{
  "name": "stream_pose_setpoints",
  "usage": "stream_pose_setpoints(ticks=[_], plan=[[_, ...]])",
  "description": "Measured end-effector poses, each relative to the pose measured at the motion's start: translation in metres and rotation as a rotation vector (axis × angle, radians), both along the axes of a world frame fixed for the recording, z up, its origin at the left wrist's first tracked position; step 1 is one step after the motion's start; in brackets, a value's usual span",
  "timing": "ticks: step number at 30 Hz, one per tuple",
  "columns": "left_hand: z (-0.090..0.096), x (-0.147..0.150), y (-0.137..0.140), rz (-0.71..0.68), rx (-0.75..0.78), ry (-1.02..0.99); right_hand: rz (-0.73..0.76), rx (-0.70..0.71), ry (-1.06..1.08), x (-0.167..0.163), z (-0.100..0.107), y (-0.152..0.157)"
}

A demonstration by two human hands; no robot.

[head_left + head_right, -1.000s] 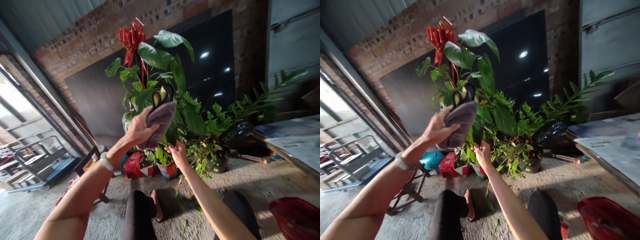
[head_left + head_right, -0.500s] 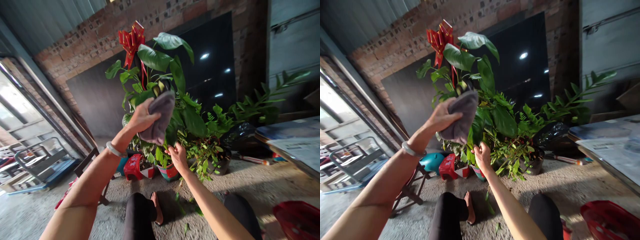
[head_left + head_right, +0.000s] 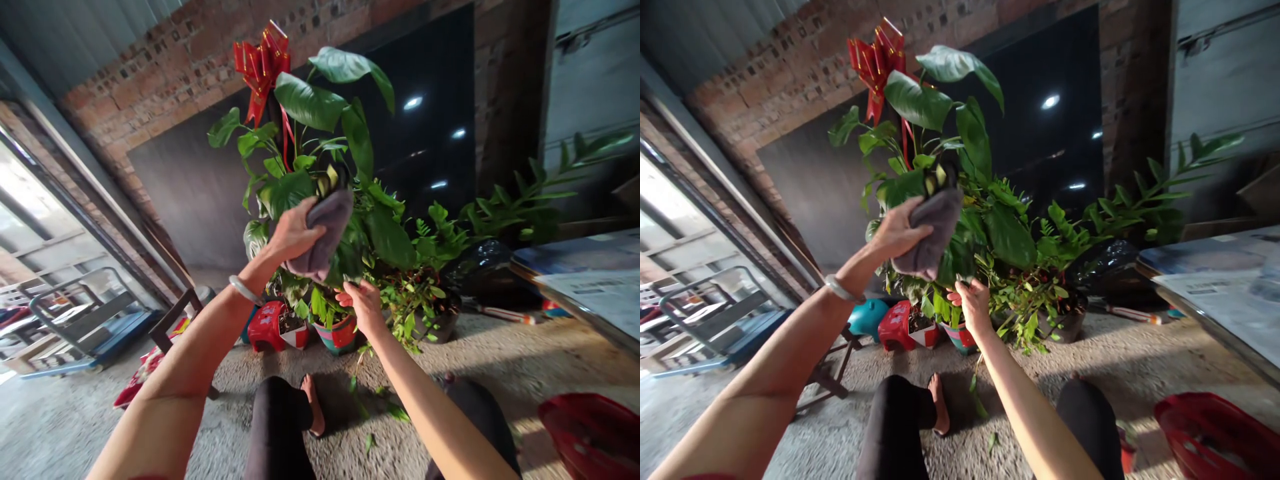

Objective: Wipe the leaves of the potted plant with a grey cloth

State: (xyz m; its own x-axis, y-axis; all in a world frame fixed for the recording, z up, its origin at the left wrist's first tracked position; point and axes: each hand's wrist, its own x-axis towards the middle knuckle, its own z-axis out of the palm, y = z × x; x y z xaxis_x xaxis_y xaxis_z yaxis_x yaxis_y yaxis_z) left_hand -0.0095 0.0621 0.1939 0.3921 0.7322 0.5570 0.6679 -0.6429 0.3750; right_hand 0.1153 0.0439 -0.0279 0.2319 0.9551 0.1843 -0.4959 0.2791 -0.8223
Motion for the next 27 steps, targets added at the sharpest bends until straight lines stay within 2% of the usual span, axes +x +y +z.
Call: stream_pose_setpoints(ticks=[2,4,6,7,9,11,13,15,17,19,21,23,25,27], plan=[[-0.016,-0.002,0.002,-0.079,-0.212,0.215,0.005,0.0,0.015,0.003,-0.003,0.0],[-0.023,-0.008,-0.008,-0.234,-0.452,0.379,-0.007,0.006,0.029,0.006,-0.006,0.001],[-0.016,-0.014,-0.026,-0.373,-0.613,0.423,-0.03,0.007,0.043,0.007,-0.009,0.001],[-0.009,-0.016,-0.034,-0.41,-0.639,0.4,-0.035,0.001,0.047,0.008,-0.009,0.002],[0.006,-0.015,-0.043,-0.387,-0.536,0.285,-0.016,-0.022,0.048,0.007,-0.008,0.002],[0.016,-0.01,-0.04,-0.246,-0.259,0.128,0.021,-0.045,0.046,0.004,-0.006,0.001],[0.015,-0.003,-0.03,-0.037,0.028,0.034,0.046,-0.058,0.049,0.002,-0.004,0.0],[0.003,0.002,-0.022,0.139,0.148,0.112,0.055,-0.065,0.053,0.001,-0.003,-0.002],[-0.013,-0.001,-0.021,0.156,0.042,0.365,0.056,-0.064,0.057,0.002,-0.003,-0.004],[-0.026,-0.011,-0.029,-0.029,-0.191,0.609,0.049,-0.051,0.063,0.006,-0.002,-0.006],[-0.027,-0.025,-0.042,-0.264,-0.399,0.659,0.032,-0.027,0.071,0.012,0.0,-0.007],[-0.016,-0.036,-0.054,-0.387,-0.492,0.537,0.008,-0.023,0.074,0.02,0.003,-0.006],[0.002,-0.04,-0.058,-0.349,-0.374,0.343,-0.006,-0.047,0.067,0.028,0.007,-0.005],[0.015,-0.034,-0.051,-0.218,-0.082,0.142,-0.012,-0.071,0.054,0.034,0.01,-0.004]])
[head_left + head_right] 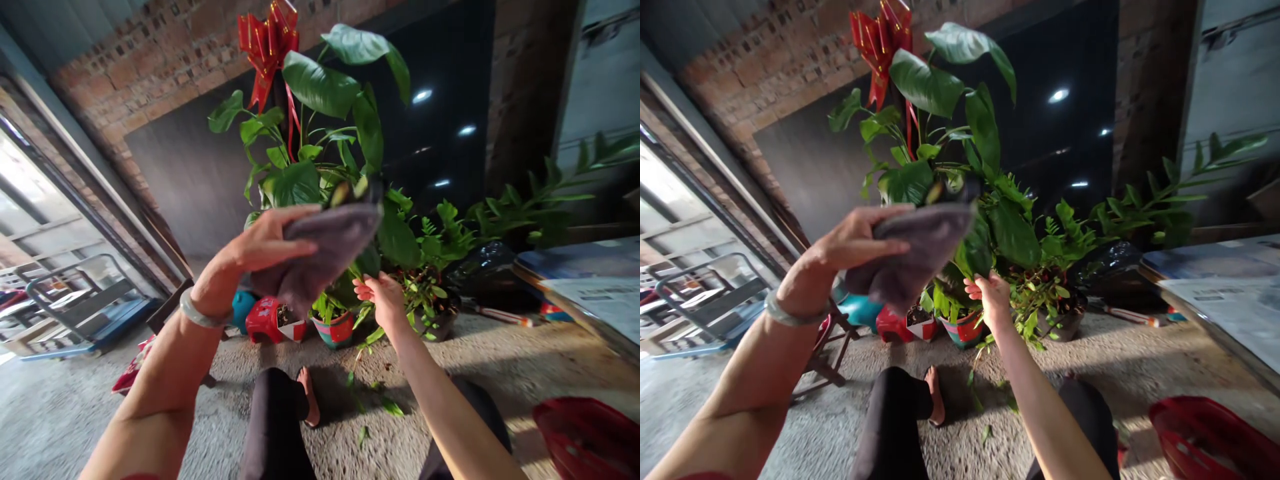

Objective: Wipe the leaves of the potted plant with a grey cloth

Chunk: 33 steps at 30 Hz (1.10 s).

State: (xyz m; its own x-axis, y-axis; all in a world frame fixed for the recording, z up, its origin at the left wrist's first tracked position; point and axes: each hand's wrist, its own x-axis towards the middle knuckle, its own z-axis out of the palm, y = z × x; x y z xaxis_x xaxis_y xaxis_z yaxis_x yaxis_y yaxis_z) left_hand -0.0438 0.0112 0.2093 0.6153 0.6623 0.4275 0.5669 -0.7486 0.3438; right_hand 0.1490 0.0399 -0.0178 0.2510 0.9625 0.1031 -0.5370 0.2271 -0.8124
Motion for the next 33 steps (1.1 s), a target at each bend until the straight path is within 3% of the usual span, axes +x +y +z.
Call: stream_pose_setpoints(ticks=[2,4,6,9,12,18,24,29,33], plan=[[0.001,0.012,0.016,0.138,0.268,-0.168,-0.005,-0.008,-0.014,0.001,0.001,0.0],[-0.012,0.024,0.031,0.213,0.32,-0.161,0.0,-0.014,-0.02,0.0,-0.001,0.0],[-0.033,0.028,0.038,0.174,0.156,0.077,0.017,-0.014,0.0,0.0,-0.004,0.001],[-0.062,0.018,0.029,-0.066,-0.246,0.476,0.022,0.007,0.048,0.002,-0.01,0.007],[-0.072,0.0,0.014,-0.196,-0.449,0.5,0.034,0.024,0.07,0.005,-0.014,0.011],[-0.066,-0.013,0.013,-0.157,-0.516,0.348,0.022,-0.061,0.122,0.026,-0.033,0.022],[-0.079,-0.013,0.013,-0.135,-0.514,0.471,-0.123,-0.221,0.214,0.059,-0.05,0.074],[-0.081,-0.02,0.006,-0.109,-0.488,0.513,-0.199,-0.33,0.3,0.076,-0.044,0.123],[-0.081,-0.026,0.0,-0.063,-0.516,0.503,-0.22,-0.303,0.386,0.093,-0.034,0.134]])
